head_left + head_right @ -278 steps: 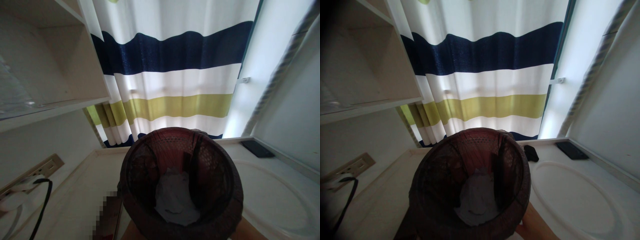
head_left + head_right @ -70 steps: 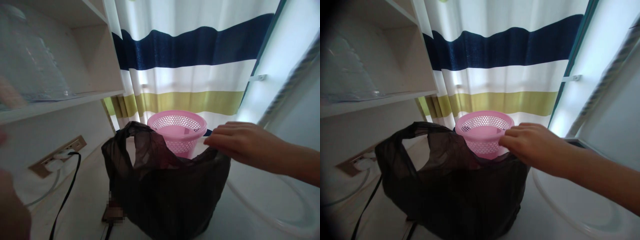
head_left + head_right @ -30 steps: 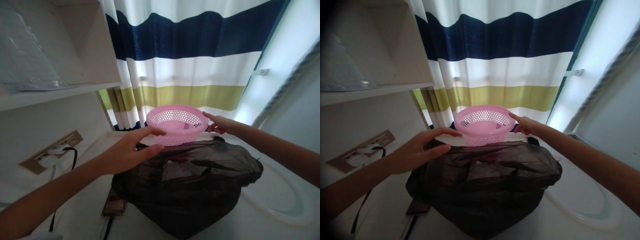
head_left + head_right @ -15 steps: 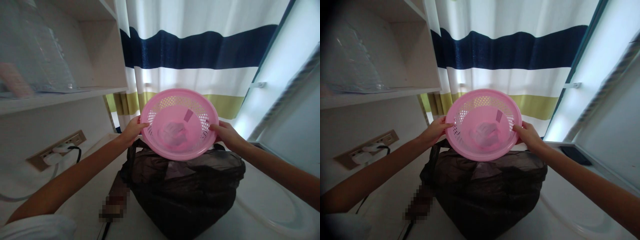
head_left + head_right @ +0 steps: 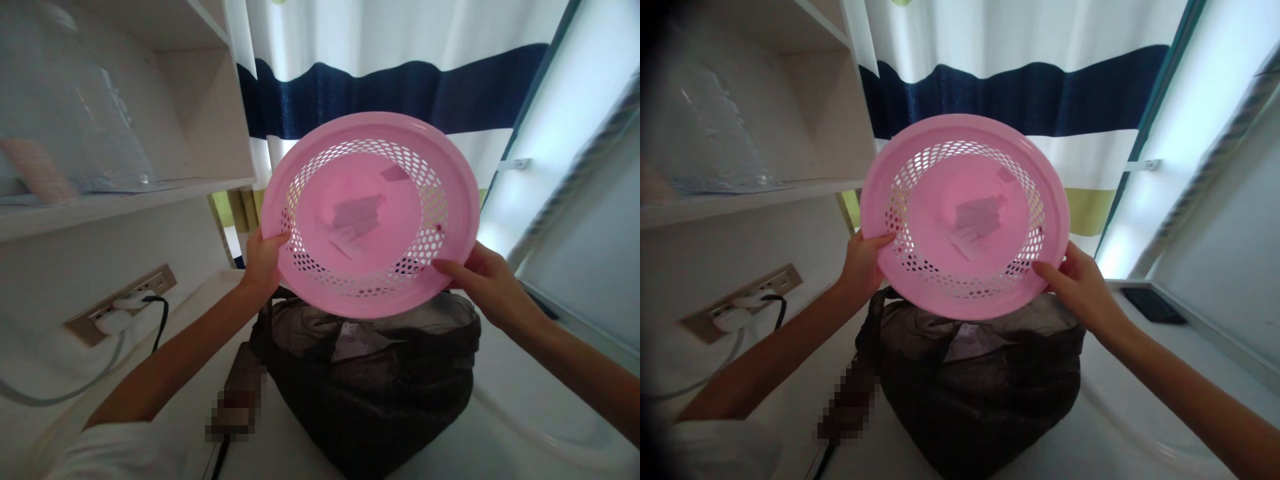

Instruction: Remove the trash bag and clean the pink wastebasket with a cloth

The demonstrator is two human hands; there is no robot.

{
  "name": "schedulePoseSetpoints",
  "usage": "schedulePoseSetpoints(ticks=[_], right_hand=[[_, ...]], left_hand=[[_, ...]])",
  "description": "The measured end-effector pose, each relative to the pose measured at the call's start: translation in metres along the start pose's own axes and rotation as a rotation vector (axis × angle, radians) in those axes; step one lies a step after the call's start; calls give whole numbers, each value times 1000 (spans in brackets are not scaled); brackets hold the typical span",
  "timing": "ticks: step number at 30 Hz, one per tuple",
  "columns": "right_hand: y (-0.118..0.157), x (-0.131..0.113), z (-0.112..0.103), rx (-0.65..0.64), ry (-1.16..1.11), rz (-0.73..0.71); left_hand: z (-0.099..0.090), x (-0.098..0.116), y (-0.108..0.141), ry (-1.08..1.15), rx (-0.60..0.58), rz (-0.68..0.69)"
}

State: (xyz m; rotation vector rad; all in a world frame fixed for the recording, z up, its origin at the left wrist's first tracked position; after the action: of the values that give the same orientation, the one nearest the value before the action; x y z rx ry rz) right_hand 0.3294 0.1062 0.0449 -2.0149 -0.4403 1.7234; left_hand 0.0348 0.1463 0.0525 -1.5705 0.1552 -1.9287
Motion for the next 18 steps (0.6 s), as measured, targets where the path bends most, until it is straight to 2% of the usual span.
schedulePoseSetpoints(ticks=[4, 9, 14, 18], right_hand=[[3, 12, 2, 12, -57, 36], [12, 28, 0, 48, -24, 49], [24, 38, -3, 59, -11, 132], [31, 44, -1, 134, -18, 189]], left_hand=[[0, -6, 3, -7, 47, 51], [-7, -11, 12, -11, 2, 83], [-18, -18, 24, -78, -88, 118], [-23, -19, 24, -229, -247, 165]])
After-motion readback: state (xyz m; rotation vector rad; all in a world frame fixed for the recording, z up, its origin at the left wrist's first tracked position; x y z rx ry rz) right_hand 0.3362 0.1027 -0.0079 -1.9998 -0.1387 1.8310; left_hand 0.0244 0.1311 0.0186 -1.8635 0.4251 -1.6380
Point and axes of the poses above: each hand's wrist, its own y-axis away from the middle knuckle, its own z-axis out of the palm, x = y × z, the point moved 2 cm from there along -y, towards the middle knuckle, and after that the axes turned 4 degrees about -y, right-handed, at the moved point
